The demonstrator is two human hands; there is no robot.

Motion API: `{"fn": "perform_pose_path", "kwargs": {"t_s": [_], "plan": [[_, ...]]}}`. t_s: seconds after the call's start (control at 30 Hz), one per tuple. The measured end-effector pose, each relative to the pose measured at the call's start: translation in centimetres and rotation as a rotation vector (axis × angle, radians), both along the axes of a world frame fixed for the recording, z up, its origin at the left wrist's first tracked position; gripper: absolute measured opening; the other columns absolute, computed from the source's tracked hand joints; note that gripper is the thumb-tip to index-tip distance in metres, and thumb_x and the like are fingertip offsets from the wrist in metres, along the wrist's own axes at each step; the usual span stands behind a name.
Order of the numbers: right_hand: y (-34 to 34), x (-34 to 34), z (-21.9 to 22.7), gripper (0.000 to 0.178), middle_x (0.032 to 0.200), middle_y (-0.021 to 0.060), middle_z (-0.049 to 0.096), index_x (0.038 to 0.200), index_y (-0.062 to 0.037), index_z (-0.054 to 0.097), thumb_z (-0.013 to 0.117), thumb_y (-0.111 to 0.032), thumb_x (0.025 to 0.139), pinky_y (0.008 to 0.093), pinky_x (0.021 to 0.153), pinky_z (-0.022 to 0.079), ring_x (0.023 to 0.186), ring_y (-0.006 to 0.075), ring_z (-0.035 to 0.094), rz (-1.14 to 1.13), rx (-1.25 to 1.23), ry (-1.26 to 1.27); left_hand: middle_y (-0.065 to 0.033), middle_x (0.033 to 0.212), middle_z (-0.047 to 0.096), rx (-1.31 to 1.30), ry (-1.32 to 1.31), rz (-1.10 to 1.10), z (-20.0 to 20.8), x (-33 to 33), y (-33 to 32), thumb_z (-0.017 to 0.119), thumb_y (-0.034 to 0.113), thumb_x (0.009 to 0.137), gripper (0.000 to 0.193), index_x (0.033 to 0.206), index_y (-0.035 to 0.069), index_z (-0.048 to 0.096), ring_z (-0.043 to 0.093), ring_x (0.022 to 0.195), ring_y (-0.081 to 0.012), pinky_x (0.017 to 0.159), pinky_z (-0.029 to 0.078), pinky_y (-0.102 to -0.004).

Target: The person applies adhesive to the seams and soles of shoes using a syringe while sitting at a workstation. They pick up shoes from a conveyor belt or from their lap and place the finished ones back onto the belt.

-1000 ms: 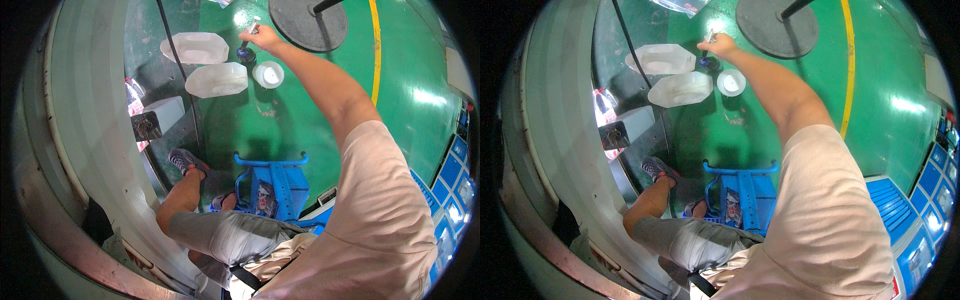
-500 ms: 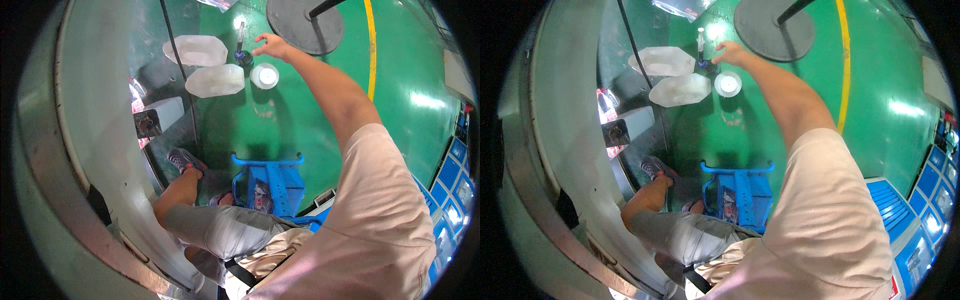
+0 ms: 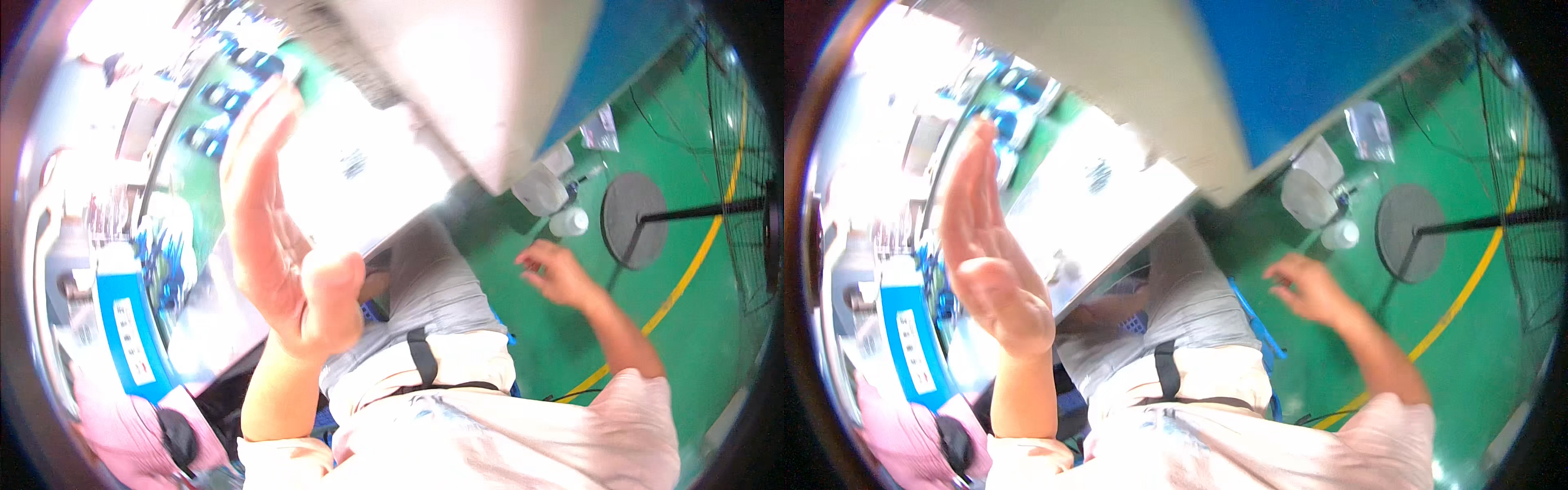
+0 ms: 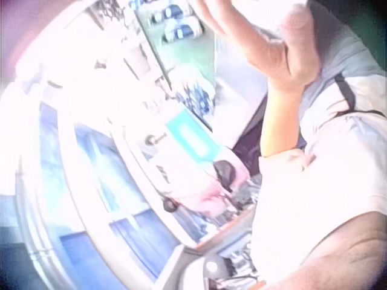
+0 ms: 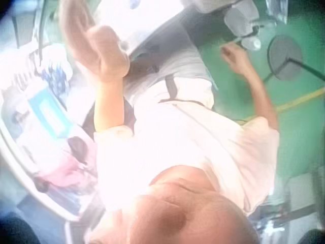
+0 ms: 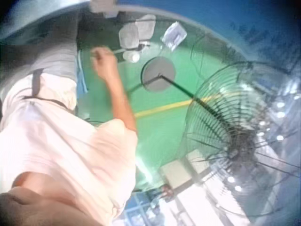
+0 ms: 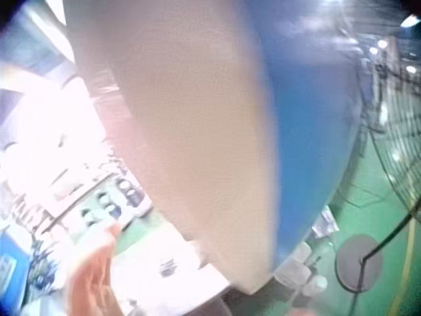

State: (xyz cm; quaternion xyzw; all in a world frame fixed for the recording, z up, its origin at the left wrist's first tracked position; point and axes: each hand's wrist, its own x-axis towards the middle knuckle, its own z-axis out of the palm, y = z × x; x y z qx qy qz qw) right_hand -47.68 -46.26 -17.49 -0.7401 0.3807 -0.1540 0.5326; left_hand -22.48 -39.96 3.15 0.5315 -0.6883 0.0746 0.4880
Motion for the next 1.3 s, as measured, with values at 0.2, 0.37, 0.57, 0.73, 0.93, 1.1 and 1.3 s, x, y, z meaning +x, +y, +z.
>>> {"fn": "perform_pose_path", "kwargs": {"t_s": [0.2,0.37,0.57,0.73,0.93,1.1,1.3], "plan": [[7.5,13.9,11.4,0.045,0.094,0.0114,0.052,0.108,-0.0099,0.053,0.072,-0.024,0.069,0.0357,0.067,0.046,0.084,0.0272,0.055,0.385,-0.453,-0.311,-0.013,0.113,0.054,0.227,0.448,0.606,-1.0,11.2,17.3,0.056,0.004,0.083,0.026,0.107,-0.005,0.055,0.05,0.109,-0.0211,0.097,0.035,-0.0317],[7.5,24.8,15.4,0.064,0.1,0.0146,0.05,0.119,-0.0116,0.046,0.075,-0.028,0.065,0.0393,0.071,0.045,0.094,0.0321,0.051,0.49,-0.841,0.005,-0.0145,0.115,0.052,0.038,0.782,0.998,-1.8,22.9,26.1,0.066,0.009,0.079,0.044,0.117,-0.005,0.048,0.05,0.107,-0.0198,0.095,0.038,-0.0297],[6.8,30.2,17.2,0.06,0.1,0.015,0.051,0.113,-0.0123,0.048,0.076,-0.032,0.064,0.0421,0.071,0.045,0.089,0.0342,0.052,0.787,-0.622,0.294,-0.0198,0.121,0.046,0.097,0.839,1.24,-3.8,38.4,28.0,0.08,0.019,0.062,0.079,0.124,-0.006,0.038,0.047,0.11,-0.025,0.095,0.037,-0.034],[6.3,27.3,15.8,0.059,0.104,0.0154,0.049,0.115,-0.0117,0.047,0.074,-0.033,0.066,0.04,0.071,0.046,0.088,0.0339,0.053,0.512,-0.645,0.12,-0.0153,0.105,0.057,-0.049,0.973,1.206,-8.2,48.1,26.2,0.081,0.009,0.058,0.063,0.111,-0.005,0.049,0.055,0.093,-0.024,0.084,0.045,-0.0339],[7.5,22.6,14.8,0.061,0.095,0.0096,0.052,0.114,-0.0087,0.047,0.072,-0.038,0.067,0.0375,0.064,0.045,0.076,0.0295,0.054,0.45,-0.402,0.128,-0.0116,0.095,0.059,0.043,0.906,1.234,-6.8,49.1,29.2,0.079,0.009,0.063,0.045,0.099,-0.004,0.055,0.058,0.082,-0.0206,0.075,0.048,-0.0321],[6.8,21.4,14.3,0.063,0.097,0.0095,0.05,0.118,-0.0092,0.044,0.073,-0.036,0.068,0.032,0.062,0.045,0.074,0.0262,0.054,0.464,-0.336,0.013,-0.0123,0.101,0.056,-0.037,0.879,1.272,-5.5,35.2,29.2,0.081,0.015,0.06,0.054,0.104,-0.001,0.054,0.056,0.089,-0.0227,0.079,0.046,-0.0338],[5.3,20.8,13.9,0.051,0.099,0.0056,0.054,0.118,-0.008,0.046,0.066,-0.028,0.076,0.025,0.06,0.042,0.074,0.0143,0.055,0.282,0.226,-0.309,-0.0131,0.108,0.052,0.348,0.678,0.816,-6.0,19.1,24.2,0.083,0.021,0.056,0.065,0.11,0.002,0.053,0.053,0.097,-0.0253,0.084,0.044,-0.0358]]}}
